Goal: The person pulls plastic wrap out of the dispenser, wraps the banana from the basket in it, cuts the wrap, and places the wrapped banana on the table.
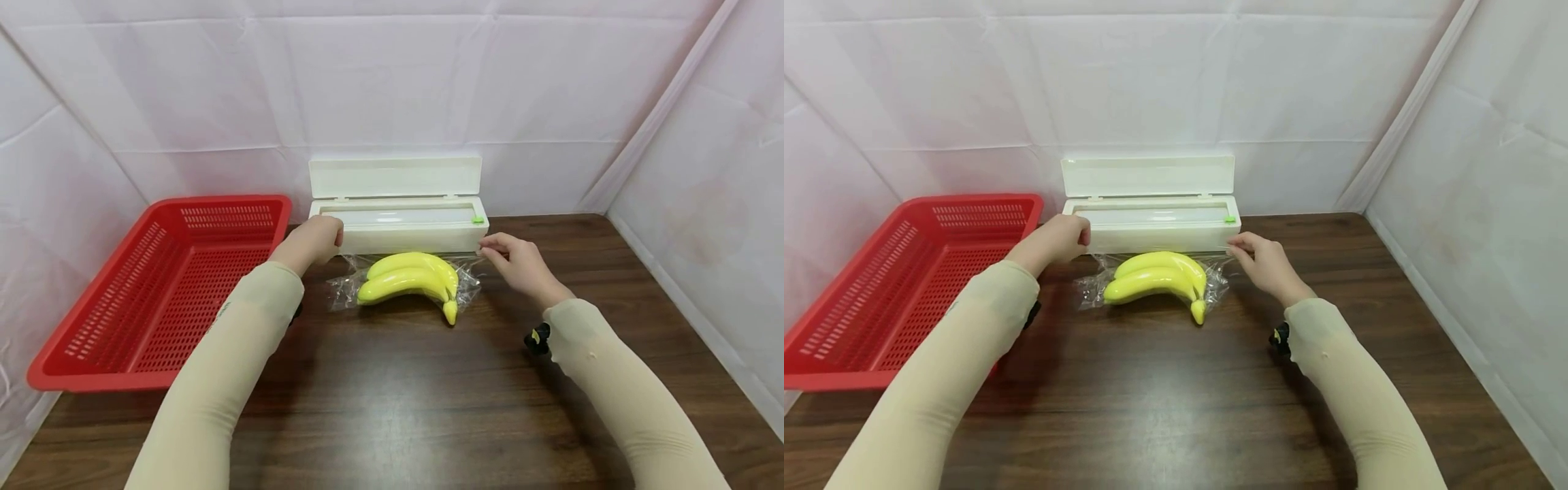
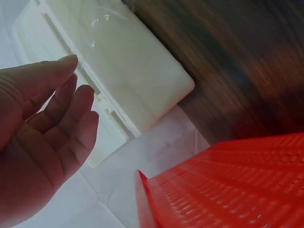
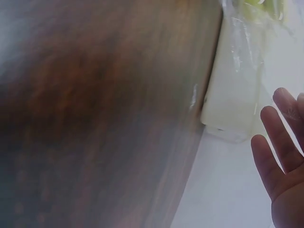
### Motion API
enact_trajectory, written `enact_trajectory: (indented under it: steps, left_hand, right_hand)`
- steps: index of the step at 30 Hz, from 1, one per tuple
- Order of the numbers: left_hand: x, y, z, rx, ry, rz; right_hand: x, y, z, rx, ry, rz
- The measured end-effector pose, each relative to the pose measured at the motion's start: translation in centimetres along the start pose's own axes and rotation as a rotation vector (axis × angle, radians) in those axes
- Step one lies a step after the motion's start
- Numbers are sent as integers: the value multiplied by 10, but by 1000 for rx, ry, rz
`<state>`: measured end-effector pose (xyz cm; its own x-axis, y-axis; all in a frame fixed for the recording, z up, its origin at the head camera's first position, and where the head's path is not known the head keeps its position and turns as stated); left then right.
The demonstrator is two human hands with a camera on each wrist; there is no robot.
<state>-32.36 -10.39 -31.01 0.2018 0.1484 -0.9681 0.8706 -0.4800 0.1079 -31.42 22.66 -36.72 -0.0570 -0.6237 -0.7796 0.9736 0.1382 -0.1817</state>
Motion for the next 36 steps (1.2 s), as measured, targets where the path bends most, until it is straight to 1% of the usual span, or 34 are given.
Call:
enact_trajectory:
  steps: [3, 8, 11, 14, 16, 19, 24, 30, 36]
  left_hand:
    - [4, 5, 1, -9, -3, 13]
    - [9, 8, 0, 12, -18, 27]
    - [12, 10, 1, 21, -10, 36]
    - [16, 9, 2, 18, -3, 54]
    - [19, 8, 2, 13, 1, 69]
    - [24, 6, 2, 10, -16, 96]
    - [30, 4, 1, -19, -39, 142]
    - [34, 4, 0, -58, -46, 167]
    - [38, 2, 1, -72, -57, 174]
  right_hand:
    - [3, 3, -2, -45, 19, 10]
    - [6, 8, -1, -117, 47, -3]
    - [8, 9, 0, -136, 70, 1]
    - [11, 10, -1, -137, 107, 32]
    - [14, 10, -1, -127, 142, 66]
    - [18, 11, -1, -110, 197, 117]
    - [24, 10, 0, -84, 258, 179]
    - [29, 9, 0, -80, 295, 201]
    - [31, 9, 1, -89, 303, 213]
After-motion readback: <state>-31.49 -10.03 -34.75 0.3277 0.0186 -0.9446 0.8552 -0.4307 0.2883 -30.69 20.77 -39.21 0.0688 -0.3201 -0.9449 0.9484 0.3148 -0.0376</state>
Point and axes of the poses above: each hand's wrist, its own y-axis away from the middle knuckle, its own x-axis out of the palm, z = x × y, the point moved 5 cm from there along -y, towards the middle knuckle, and after that the axes turned 9 degrees about x, right-handed, at the moved point
